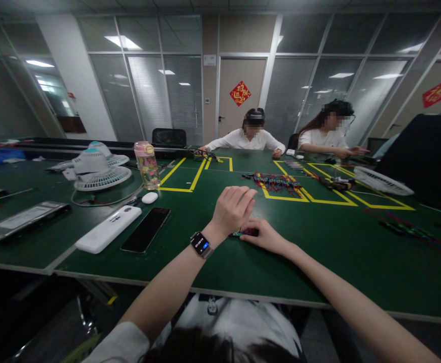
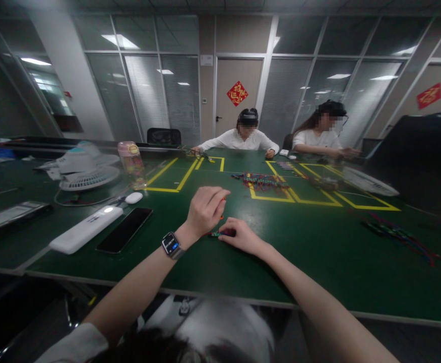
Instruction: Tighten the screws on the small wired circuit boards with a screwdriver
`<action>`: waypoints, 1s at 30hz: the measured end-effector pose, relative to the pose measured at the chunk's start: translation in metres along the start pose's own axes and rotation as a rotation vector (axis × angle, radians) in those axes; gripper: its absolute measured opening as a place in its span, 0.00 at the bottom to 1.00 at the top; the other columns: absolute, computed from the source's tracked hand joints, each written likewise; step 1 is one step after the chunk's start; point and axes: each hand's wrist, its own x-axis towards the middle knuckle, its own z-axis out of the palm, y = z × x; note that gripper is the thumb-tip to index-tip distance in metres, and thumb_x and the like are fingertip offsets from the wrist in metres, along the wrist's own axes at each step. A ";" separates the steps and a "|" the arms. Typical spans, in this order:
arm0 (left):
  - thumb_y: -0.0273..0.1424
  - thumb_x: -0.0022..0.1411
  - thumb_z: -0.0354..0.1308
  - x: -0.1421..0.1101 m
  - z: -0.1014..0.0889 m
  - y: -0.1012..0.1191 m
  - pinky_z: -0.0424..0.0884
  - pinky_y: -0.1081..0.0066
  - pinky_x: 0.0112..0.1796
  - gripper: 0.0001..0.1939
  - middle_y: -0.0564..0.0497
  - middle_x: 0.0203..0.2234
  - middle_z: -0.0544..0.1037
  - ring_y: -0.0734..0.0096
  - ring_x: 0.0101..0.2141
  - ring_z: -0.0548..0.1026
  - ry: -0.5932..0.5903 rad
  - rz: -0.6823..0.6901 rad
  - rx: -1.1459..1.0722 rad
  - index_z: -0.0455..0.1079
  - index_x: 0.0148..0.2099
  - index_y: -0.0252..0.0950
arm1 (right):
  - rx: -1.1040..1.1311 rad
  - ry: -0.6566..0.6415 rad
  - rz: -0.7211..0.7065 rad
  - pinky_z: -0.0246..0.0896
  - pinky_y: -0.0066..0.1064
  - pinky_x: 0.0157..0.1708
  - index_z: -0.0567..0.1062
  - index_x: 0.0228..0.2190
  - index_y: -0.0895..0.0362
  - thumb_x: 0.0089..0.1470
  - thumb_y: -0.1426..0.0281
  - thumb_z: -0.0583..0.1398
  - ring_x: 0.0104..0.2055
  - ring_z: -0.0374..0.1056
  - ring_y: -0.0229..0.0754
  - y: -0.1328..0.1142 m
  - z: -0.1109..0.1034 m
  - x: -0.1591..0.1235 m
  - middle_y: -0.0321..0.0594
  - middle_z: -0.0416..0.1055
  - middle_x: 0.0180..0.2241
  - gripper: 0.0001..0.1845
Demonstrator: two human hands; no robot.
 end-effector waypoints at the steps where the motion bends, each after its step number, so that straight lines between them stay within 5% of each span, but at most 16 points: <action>1: 0.26 0.65 0.47 0.000 0.000 0.000 0.67 0.67 0.40 0.11 0.44 0.37 0.75 0.66 0.38 0.71 -0.003 0.005 -0.006 0.68 0.46 0.30 | 0.001 0.001 0.001 0.61 0.28 0.29 0.79 0.32 0.58 0.49 0.69 0.64 0.27 0.65 0.37 -0.001 0.000 0.000 0.39 0.71 0.29 0.07; 8: 0.26 0.65 0.48 0.000 -0.001 0.000 0.67 0.67 0.41 0.15 0.44 0.39 0.76 0.67 0.40 0.72 0.005 0.043 -0.022 0.64 0.53 0.30 | 0.003 0.000 -0.004 0.61 0.28 0.28 0.79 0.31 0.58 0.49 0.68 0.63 0.27 0.64 0.37 -0.002 -0.001 0.000 0.39 0.71 0.29 0.07; 19: 0.32 0.65 0.49 -0.005 0.000 0.000 0.65 0.68 0.33 0.11 0.46 0.31 0.70 0.67 0.32 0.67 0.017 0.023 0.019 0.70 0.43 0.33 | -0.019 0.000 -0.002 0.59 0.29 0.28 0.79 0.31 0.58 0.49 0.68 0.64 0.25 0.64 0.37 0.002 0.001 0.000 0.37 0.71 0.25 0.07; 30: 0.24 0.64 0.44 -0.004 -0.001 -0.004 0.66 0.65 0.42 0.18 0.43 0.41 0.75 0.65 0.41 0.70 -0.070 0.043 -0.030 0.64 0.55 0.29 | 0.007 0.037 0.002 0.63 0.31 0.33 0.79 0.32 0.58 0.51 0.67 0.63 0.30 0.67 0.40 -0.003 0.002 -0.003 0.41 0.72 0.31 0.08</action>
